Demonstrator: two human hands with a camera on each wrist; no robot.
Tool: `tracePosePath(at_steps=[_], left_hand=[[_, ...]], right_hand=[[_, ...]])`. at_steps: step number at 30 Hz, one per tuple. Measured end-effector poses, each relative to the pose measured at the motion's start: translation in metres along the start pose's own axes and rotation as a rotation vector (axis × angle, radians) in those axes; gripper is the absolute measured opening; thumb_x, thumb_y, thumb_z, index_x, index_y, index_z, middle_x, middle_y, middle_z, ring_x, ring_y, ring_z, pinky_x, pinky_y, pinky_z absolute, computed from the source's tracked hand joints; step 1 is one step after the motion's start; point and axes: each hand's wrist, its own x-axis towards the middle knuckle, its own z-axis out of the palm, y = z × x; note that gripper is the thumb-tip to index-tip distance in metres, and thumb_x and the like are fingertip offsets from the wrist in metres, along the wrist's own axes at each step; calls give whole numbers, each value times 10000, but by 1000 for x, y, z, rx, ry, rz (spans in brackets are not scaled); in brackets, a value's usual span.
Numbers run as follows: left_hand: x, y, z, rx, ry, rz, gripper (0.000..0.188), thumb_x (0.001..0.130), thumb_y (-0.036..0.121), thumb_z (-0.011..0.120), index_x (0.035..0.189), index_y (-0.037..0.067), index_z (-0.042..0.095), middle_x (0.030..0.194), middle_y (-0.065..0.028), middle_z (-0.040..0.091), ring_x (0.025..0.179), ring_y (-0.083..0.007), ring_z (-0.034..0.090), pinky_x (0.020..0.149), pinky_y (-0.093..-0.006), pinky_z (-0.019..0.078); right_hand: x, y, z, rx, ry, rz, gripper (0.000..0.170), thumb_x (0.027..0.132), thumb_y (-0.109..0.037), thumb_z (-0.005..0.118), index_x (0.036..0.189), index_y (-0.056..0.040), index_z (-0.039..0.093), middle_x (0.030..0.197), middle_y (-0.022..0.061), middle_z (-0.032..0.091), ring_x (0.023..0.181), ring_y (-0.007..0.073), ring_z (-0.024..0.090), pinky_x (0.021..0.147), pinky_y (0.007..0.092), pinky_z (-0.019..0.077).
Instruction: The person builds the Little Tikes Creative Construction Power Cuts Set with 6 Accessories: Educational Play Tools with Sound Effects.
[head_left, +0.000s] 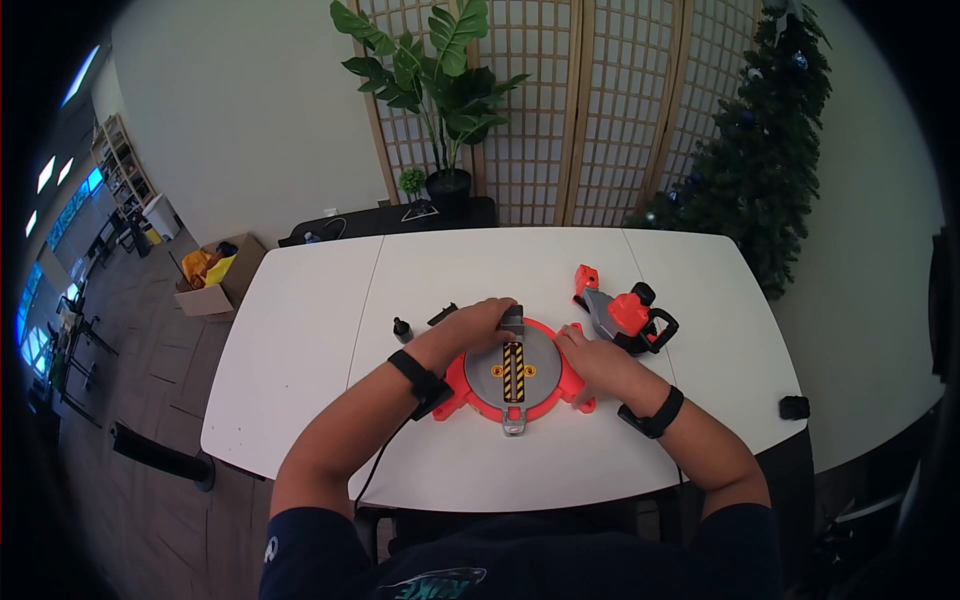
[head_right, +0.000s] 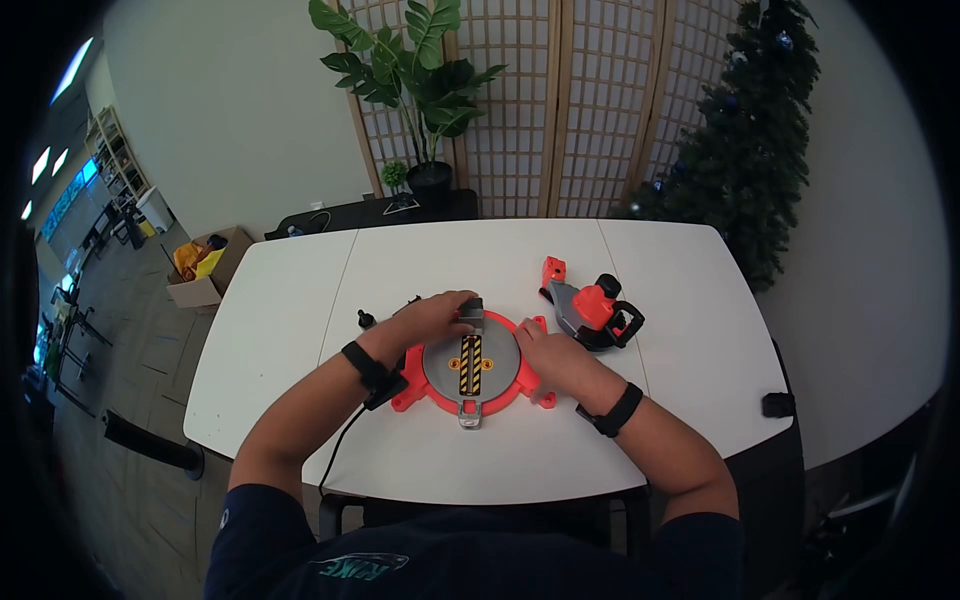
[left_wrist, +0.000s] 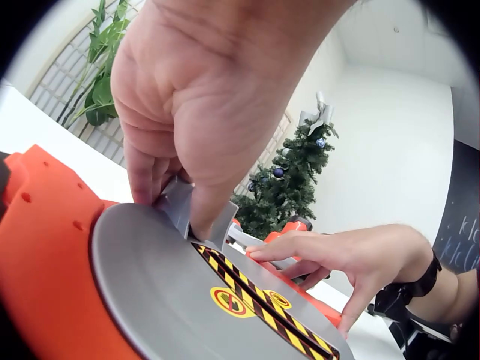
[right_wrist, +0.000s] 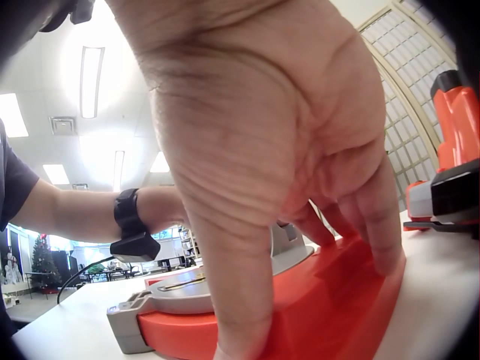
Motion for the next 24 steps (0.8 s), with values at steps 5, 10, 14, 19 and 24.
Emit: tracePosePath(at_steps=[5,10,14,19,24], left_hand=[[-15,8,2,1,-29,-133,920,809,455,804,1473,-23,383,1348,-250,572,1242,-365,577,1055,-411,469],[-35,6,-3,27,-123,-89,1109,713,544,845,1491,-53,328,1423,-263,502,1311,-363,518,1081,-418,447],[-52,2,4,65,-65,-29,1166,661,579,859,1491,-44,329,1476,-255,446,1360,-364,465,1115,-426,415],[-70,5,0,127,-34,20,1282,554,655,876,1492,-28,330,1518,-235,402,1385,-374,432,1180,-458,319],[-79,5,0,179,-27,49,1342,514,664,887,1499,-37,305,1524,-241,388,1408,-389,398,1202,-504,266]], right_hand=[[-1,0,-1,-3,-11,8,1106,515,-239,968,1399,57,371,1458,224,405,959,394,674,804,418,576],[0,1,3,-19,-5,6,1121,525,-252,965,1415,50,355,1474,222,391,951,390,678,797,418,577],[-3,0,7,-15,29,3,1148,533,-261,962,1441,42,327,1488,221,379,912,388,687,776,426,579],[-8,-1,9,0,34,12,1169,571,-269,947,1483,38,282,1538,230,327,912,390,690,766,423,577],[-13,5,21,15,68,-4,1152,631,-271,919,1511,42,245,1596,241,250,977,375,683,793,400,573]])
